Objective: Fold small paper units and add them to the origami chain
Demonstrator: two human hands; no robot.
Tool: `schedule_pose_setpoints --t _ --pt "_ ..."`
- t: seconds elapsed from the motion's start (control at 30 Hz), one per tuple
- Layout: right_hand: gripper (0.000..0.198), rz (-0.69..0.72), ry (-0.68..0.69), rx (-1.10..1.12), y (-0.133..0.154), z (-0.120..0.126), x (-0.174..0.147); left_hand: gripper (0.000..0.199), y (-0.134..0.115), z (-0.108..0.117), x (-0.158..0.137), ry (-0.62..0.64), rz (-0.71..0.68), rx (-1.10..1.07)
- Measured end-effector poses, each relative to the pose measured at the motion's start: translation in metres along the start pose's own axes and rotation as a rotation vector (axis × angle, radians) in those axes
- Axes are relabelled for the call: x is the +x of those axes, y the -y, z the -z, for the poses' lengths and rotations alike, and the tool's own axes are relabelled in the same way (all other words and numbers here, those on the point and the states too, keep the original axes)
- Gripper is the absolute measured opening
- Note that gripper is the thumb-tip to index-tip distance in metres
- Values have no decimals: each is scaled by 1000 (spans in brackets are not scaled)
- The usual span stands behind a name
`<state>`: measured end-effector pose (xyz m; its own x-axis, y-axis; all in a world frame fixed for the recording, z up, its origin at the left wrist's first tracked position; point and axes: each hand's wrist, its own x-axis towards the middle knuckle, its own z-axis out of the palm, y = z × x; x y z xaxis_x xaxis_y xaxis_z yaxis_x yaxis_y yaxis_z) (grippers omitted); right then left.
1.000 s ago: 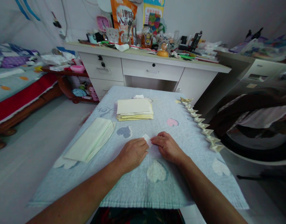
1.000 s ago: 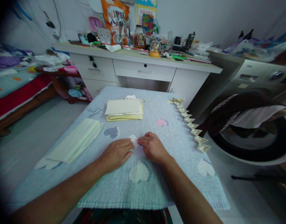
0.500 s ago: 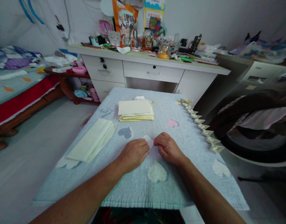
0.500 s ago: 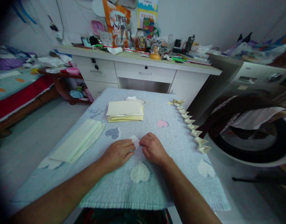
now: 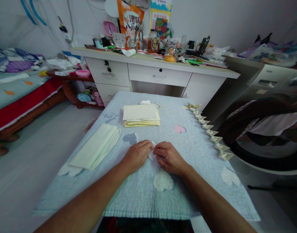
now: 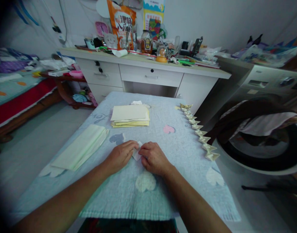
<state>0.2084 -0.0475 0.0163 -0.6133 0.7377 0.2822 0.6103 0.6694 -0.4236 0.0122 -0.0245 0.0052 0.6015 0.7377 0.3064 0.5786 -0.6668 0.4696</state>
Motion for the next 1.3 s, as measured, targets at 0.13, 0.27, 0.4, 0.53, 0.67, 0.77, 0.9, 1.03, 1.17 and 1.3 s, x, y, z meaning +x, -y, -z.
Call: schedule_pose_setpoints --t 0.13,0.27,0.4,0.53,0.67,0.77,0.9,1.03,1.17,1.3 --pt "21 -11 18 -23 3 3 1 32 11 -3 3 7 -10 54" --pt "20 -21 33 -41 4 4 1 38 20 3 1 54 7 65" --pt "22 -18 19 -48 3 4 0 31 27 12 -1 77 -1 64" --pt "23 -34 21 -43 4 3 0 37 27 18 -1 92 19 13" --pt "35 -58 15 -43 5 3 -1 47 23 21 -1 28 6 -69" --pt "39 -34 52 -80 6 4 -1 28 24 22 -1 31 1 -68" --pt "28 -23 81 -111 8 5 0 18 29 22 0 96 -43 7" --pt "27 -27 84 -102 8 5 0 20 28 24 1 103 -74 84" --pt "31 -32 87 -88 7 6 1 21 26 23 0 110 -69 147" --pt "33 -31 88 -76 7 7 1 23 28 21 -1 129 -46 140"
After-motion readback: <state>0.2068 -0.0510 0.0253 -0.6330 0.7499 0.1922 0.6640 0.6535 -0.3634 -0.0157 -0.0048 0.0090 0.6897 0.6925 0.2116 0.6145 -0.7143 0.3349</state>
